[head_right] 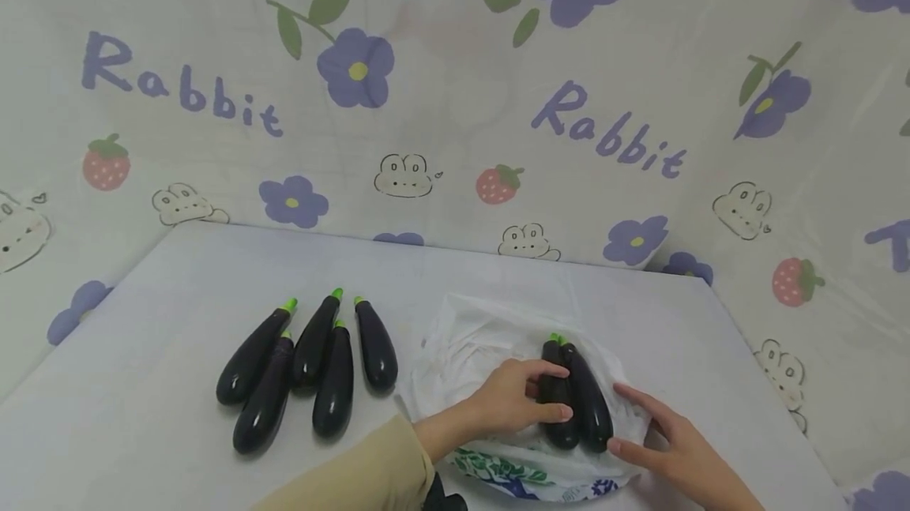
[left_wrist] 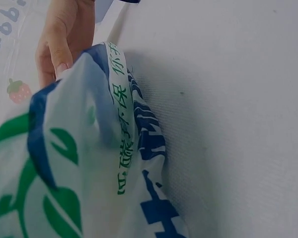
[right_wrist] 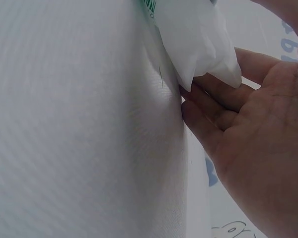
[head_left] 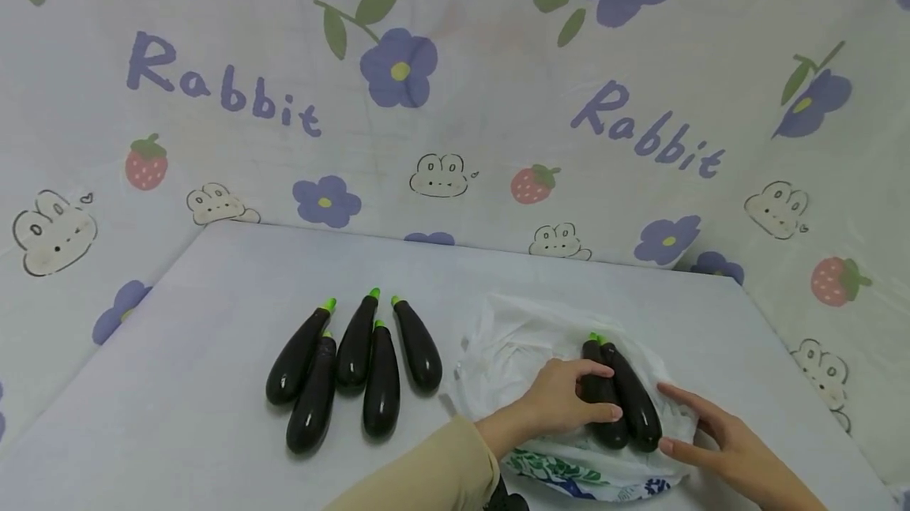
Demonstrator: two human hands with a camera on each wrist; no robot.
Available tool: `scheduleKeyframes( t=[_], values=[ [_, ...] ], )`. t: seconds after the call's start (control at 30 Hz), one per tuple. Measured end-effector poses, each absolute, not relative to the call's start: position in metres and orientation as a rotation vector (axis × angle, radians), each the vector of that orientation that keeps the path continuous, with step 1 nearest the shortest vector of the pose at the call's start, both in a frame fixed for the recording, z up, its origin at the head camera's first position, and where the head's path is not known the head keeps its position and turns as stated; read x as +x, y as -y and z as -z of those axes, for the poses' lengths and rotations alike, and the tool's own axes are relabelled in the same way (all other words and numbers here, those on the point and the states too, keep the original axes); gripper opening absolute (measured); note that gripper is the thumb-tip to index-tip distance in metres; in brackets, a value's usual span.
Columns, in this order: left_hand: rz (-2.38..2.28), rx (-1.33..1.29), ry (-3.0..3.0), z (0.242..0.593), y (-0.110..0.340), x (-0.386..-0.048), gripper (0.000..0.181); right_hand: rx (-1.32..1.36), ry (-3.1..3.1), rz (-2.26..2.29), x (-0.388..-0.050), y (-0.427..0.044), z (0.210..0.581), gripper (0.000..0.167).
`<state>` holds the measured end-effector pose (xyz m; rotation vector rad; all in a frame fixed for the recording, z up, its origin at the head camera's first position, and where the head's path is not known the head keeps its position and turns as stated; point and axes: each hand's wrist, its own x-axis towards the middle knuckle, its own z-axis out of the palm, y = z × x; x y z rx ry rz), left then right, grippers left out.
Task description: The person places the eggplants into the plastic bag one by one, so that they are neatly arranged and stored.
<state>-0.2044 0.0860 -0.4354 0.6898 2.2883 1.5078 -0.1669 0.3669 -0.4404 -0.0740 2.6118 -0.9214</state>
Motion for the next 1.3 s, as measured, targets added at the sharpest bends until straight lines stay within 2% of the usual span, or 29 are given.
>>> scheduleKeyframes(
  t=[0.27, 0.6, 0.9, 1.13, 1.3],
  values=[
    [-1.487, 0.713, -2.29, 0.433, -0.087, -0.208, 0.061, -0.069, -2.621, 0.896, -0.17, -0.371, 0.44, 0.084],
    [-1.555, 0.686, -2.226, 0.434, -0.086, -0.208, 0.054, -0.14, -2.644, 0.9, -0.166, -0.376, 0.44, 0.078],
    [-1.57, 0.642, -2.192, 0.423, -0.081, -0.203, 0.055, -0.16, -2.686, 0.851, -0.168, -0.379, 0.443, 0.075],
    [-1.552, 0.644, -2.203, 0.405, -0.06, -0.19, 0.053, -0.158, -2.668, 0.855, -0.168, -0.377, 0.443, 0.075],
    [-1.612, 0.736, -2.18, 0.384, -0.022, -0.174, 0.052, -0.131, -2.644, 0.855, -0.172, -0.373, 0.441, 0.077]
  ],
)
